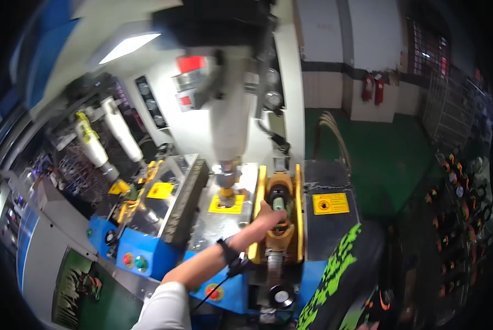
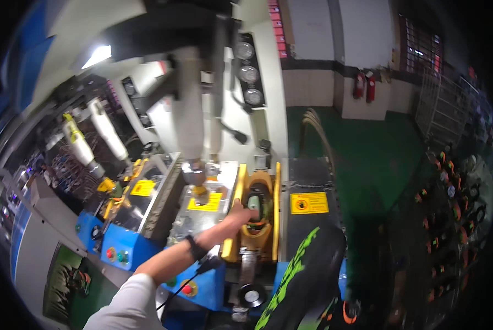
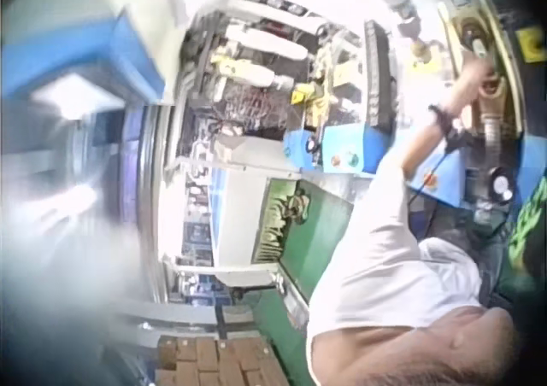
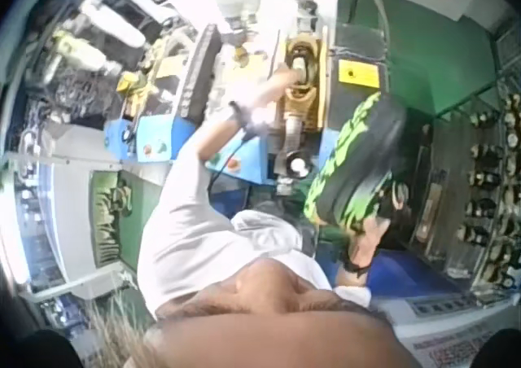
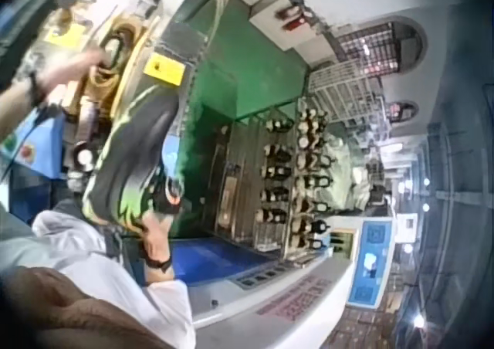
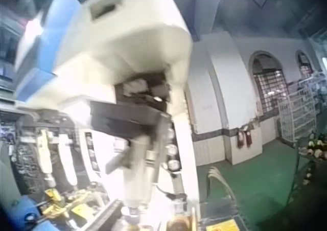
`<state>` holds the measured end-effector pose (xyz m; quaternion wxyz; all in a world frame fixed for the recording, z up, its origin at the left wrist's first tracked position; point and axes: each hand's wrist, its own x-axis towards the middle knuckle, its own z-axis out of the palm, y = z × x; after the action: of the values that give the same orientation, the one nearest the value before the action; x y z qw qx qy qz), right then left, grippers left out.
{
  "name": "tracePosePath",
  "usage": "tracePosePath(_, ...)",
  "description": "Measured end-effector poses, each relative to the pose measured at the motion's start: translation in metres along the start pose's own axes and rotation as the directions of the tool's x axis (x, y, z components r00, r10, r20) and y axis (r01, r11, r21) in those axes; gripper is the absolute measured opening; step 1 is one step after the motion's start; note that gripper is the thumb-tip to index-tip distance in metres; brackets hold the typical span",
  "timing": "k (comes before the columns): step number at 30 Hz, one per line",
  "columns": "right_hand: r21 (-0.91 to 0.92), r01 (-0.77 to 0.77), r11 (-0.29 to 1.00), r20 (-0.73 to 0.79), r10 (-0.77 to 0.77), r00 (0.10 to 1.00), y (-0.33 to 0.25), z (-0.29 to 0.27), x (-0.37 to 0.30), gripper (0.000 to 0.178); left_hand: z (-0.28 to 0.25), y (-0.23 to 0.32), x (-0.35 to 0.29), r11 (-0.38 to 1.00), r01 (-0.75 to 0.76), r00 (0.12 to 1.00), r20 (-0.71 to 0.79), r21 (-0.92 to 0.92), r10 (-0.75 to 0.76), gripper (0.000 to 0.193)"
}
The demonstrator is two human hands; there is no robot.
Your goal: Operate a shoe lasting machine and place processed shoes on a conveyor belt.
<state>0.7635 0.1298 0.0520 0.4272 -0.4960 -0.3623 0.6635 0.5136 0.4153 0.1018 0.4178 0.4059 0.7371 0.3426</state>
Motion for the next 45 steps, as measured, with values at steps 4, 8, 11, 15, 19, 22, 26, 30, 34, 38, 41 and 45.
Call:
tracePosePath(4, -0.126, 0.131, 0.983, -0.208, -0.156, 0.966, 0.012, -0.067, -0.026, 0.050, 0.040, -0.077, 0.130, 0.944, -0.329, 0.925, -0.192, 0.029, 0.328, 0.045)
tracePosePath(8, -0.097, 0.288, 0.953, -0.531, -0.294, 0.795, -0.050, -0.049, -0.054, 0.059, 0.084, -0.052, 0.111, 0.900, -0.435, 0.895, -0.117, -0.018, 0.430, 0.038)
tracePosePath(11, 0.372, 0.446, 0.814, -0.327, -0.335, 0.884, -0.052, -0.052, -0.046, 0.067, -0.006, -0.007, 0.160, 0.918, 0.094, 0.809, 0.567, -0.384, 0.154, 0.035)
tracePosePath(15, 0.347, 0.205, 0.915, -0.373, -0.066, 0.925, -0.063, -0.029, -0.058, 0.064, -0.064, 0.043, -0.031, 0.983, 0.103, 0.851, 0.526, -0.151, -0.009, 0.043)
tracePosePath(19, 0.201, 0.242, 0.949, -0.256, -0.188, 0.948, -0.103, 0.017, 0.032, 0.050, -0.140, -0.046, -0.151, 0.757, 0.008, 0.926, 0.291, -0.653, 0.241, 0.072)
tracePosePath(22, 0.188, -0.194, 0.963, 0.358, 0.116, 0.926, -0.170, 0.076, 0.116, 0.039, -0.195, -0.119, -0.263, 0.619, -0.184, 0.956, 0.007, -0.764, 0.293, 0.073)
tracePosePath(26, -0.196, -0.457, 0.868, 0.347, 0.497, 0.795, -0.172, 0.092, 0.307, 0.034, -0.192, -0.192, -0.334, 0.519, -0.198, 0.977, -0.212, -0.831, 0.034, 0.059)
tracePosePath(30, -0.746, 0.120, 0.655, -0.040, -0.225, 0.974, -0.129, 0.135, 0.368, 0.038, -0.161, -0.254, -0.414, 0.405, -0.284, 0.811, -0.443, -0.869, -0.381, 0.044)
tracePosePath(34, -0.864, 0.295, 0.408, 0.043, -0.525, 0.850, -0.057, 0.179, 0.341, 0.055, -0.186, -0.309, -0.438, 0.484, -0.258, 0.747, -0.490, -0.836, -0.449, 0.038)
tracePosePath(38, -0.848, 0.269, 0.456, 0.007, -0.499, 0.866, -0.057, 0.167, 0.350, 0.062, -0.157, -0.336, -0.378, 0.501, -0.161, 0.806, -0.406, -0.851, -0.430, 0.033)
tracePosePath(41, -0.794, 0.359, 0.491, 0.044, -0.542, 0.839, -0.070, 0.172, 0.324, 0.064, -0.105, -0.346, -0.369, 0.515, -0.099, 0.802, -0.375, -0.852, -0.466, 0.029)
tracePosePath(45, -0.845, 0.284, 0.453, 0.000, -0.531, 0.847, -0.059, 0.180, 0.333, 0.065, -0.170, -0.367, -0.348, 0.627, -0.019, 0.850, -0.343, -0.779, -0.400, 0.025)
